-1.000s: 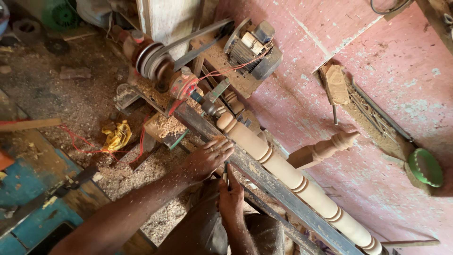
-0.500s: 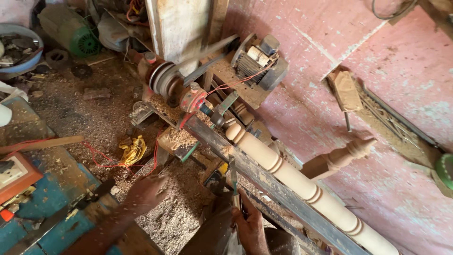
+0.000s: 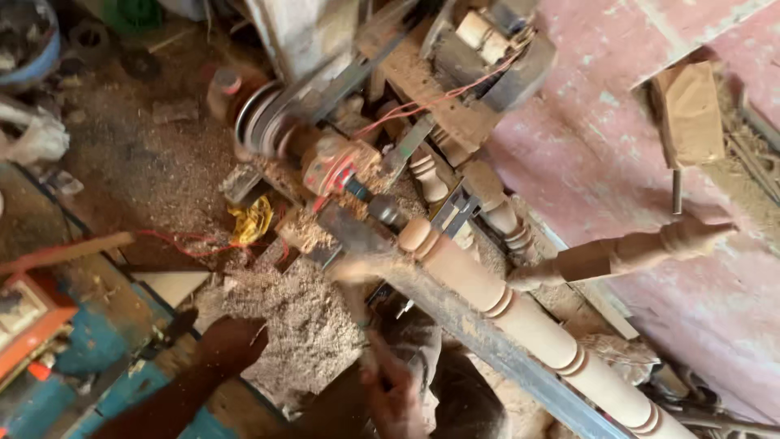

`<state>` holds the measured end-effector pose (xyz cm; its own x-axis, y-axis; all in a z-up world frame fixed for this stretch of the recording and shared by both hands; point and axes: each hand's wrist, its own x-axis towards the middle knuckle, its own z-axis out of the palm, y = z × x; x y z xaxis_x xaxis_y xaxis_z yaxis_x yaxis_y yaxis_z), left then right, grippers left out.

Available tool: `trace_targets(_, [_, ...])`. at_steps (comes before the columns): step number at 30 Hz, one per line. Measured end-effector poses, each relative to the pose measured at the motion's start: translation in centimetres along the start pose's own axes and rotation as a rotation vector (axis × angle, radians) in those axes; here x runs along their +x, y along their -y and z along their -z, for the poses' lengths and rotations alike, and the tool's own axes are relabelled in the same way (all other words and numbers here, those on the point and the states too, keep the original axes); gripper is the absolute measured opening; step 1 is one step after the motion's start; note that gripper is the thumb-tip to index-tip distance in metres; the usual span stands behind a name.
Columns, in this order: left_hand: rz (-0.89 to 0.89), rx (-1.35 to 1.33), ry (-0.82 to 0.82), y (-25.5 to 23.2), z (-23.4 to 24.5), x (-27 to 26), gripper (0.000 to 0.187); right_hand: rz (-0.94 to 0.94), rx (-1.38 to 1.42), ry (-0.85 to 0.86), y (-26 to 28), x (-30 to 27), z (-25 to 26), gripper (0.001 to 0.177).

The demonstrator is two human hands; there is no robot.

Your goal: The person uses a chisel to shape a rotating wooden spindle mounted on a lathe. They hold the tool against the spinning wood to carve decorative grooves and smooth the surface, creating wood shavings that fall to the floor.

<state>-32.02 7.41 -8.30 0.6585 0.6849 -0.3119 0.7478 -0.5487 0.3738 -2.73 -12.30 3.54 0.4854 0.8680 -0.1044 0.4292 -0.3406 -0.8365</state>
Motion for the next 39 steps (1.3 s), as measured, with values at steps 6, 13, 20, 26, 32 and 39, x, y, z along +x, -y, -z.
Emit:
trace_targets(6, [0.142, 0.003, 0.257, 0.2, 1.1, 1.4, 0.03, -0.256, 0.485, 0.119, 4.2, 1.7, -0.6, 0.06])
trace_targets(13, [-0.191, -0.313, -0.176, -2.1, 7.3, 3.4, 0.04, -0.333, 0.655, -0.073, 7.2, 3.0, -4.0, 0.071])
trace_targets(20, [-0.99, 0.086, -0.419, -8.4, 15.2, 12.4, 0.054, -0.448, 0.938, -0.305, 11.1, 4.4, -9.5, 0.077])
trace_targets(26, [-1.346, 0.346, -0.367, -11.9, 16.3, 19.8, 0.051, -0.431, 1.015, -0.406, 12.2, 6.8, -11.3, 0.076])
trace_targets(32, [-1.405, 0.313, -0.306, -11.4, 17.1, 22.0, 0.05, -0.501, 1.048, -0.409, 12.2, 7.6, -10.9, 0.074])
trace_targets(39, [-1.369, 0.224, -0.318, -11.3, 16.6, 22.2, 0.048, -0.492, 1.11, -0.444, 13.3, 7.9, -11.5, 0.074])
